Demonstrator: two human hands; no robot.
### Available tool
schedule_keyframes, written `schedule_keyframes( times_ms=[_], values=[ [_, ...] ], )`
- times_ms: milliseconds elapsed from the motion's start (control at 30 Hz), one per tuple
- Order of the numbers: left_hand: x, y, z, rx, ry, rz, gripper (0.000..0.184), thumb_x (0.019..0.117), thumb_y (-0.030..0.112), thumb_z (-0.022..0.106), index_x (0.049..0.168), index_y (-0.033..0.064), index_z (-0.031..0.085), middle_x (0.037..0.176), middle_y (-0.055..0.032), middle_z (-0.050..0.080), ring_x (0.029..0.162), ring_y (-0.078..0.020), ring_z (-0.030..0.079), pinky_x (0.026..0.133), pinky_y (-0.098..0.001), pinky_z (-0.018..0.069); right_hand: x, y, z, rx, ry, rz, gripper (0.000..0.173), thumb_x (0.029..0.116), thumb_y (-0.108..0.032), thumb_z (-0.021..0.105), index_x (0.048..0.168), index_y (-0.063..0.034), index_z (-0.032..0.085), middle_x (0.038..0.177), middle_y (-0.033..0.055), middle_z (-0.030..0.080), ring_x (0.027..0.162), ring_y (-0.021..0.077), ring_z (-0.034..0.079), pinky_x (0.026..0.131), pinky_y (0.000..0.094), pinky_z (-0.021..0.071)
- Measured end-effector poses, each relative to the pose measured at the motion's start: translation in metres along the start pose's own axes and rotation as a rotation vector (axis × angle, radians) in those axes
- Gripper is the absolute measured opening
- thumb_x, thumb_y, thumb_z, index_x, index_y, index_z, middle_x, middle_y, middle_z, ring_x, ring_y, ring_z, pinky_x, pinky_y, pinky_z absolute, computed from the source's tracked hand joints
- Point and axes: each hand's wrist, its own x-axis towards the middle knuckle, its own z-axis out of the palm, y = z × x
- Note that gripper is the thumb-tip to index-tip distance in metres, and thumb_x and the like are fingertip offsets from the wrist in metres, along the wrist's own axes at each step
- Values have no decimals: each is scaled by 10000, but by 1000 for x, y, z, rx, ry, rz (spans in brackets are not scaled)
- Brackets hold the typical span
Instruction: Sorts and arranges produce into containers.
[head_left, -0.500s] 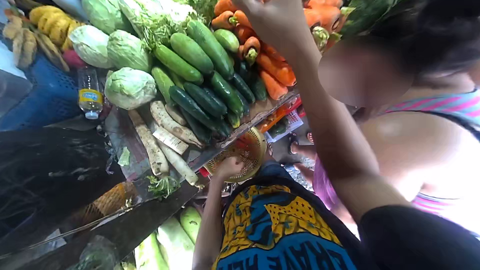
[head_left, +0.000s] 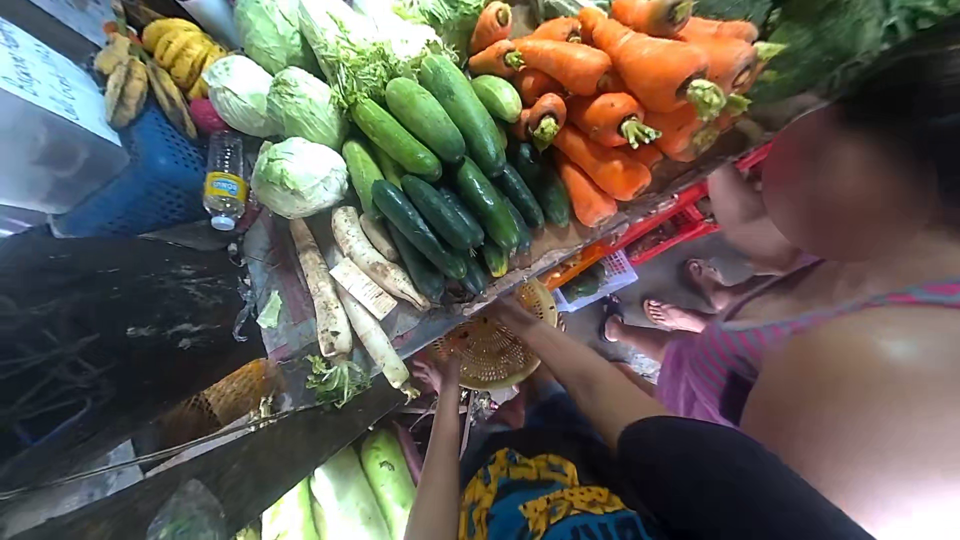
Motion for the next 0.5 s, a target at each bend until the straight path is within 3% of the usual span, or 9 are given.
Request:
schedule_keyframes(
  times_ms=[67,100,133,200,300,367,400,433,500],
  values=[
    [3,-20,-2,-54,-103,11,959,863,216,795,1566,-72,210,1603,-347,227,1459,-486,324,1147,-565,389,17,1,9,42,17,-17,526,1010,-85,573,1510,27,452,1582,258,407,1495,437,337,1207,619,278],
    [3,-29,-1,-105,-149,45,816,911,207,745,1537,-73,304,1554,-339,347,1419,-464,402,1132,-571,399,18,1,6,35,-10,-10,524,1010,-89,574,1508,26,456,1576,259,416,1487,439,352,1200,623,293],
    [2,-36,2,-192,-200,59,676,965,205,683,1503,-66,377,1483,-321,459,1354,-434,491,1092,-566,442,14,0,-1,-15,-71,0,571,991,-105,607,1522,19,437,1580,263,406,1481,446,358,1185,638,311],
    [-3,-44,9,-386,-300,14,540,1036,204,589,1481,-39,405,1369,-304,554,1193,-403,611,950,-556,543,11,4,-6,-106,-184,31,752,881,-185,753,1526,15,420,1555,302,408,1440,486,392,1115,695,361],
    [-6,-48,15,-528,-343,-33,562,1039,176,581,1512,-18,348,1369,-318,538,1137,-424,630,884,-570,568,-1,12,-13,-56,-161,47,909,801,-240,845,1553,-16,387,1536,305,426,1402,489,436,1094,681,394],
    [-12,-46,7,-647,-392,-92,576,1028,143,598,1525,19,336,1330,-299,556,1061,-392,641,821,-538,574,-27,8,-22,-2,-89,35,934,754,-264,858,1553,-73,413,1478,277,505,1321,474,528,1038,680,454],
    [-15,-43,1,-721,-427,-148,549,1011,122,613,1498,33,376,1260,-270,585,982,-349,641,768,-499,568,-44,3,-29,-3,-52,25,920,718,-296,853,1530,-113,461,1440,261,546,1245,468,586,968,678,497],
    [-16,-40,-6,-773,-474,-212,469,997,104,607,1428,29,438,1151,-230,604,889,-299,625,712,-453,555,-65,-5,-41,-23,-70,20,960,726,-316,836,1572,-162,409,1483,263,493,1228,475,587,935,677,509],
    [-14,-38,-13,-823,-581,-284,301,1004,100,566,1280,-5,512,1007,-189,610,799,-262,613,667,-419,550,-118,-24,-74,-58,-169,24,1039,746,-319,839,1631,-212,306,1563,271,399,1294,486,534,969,694,480]
  ],
)
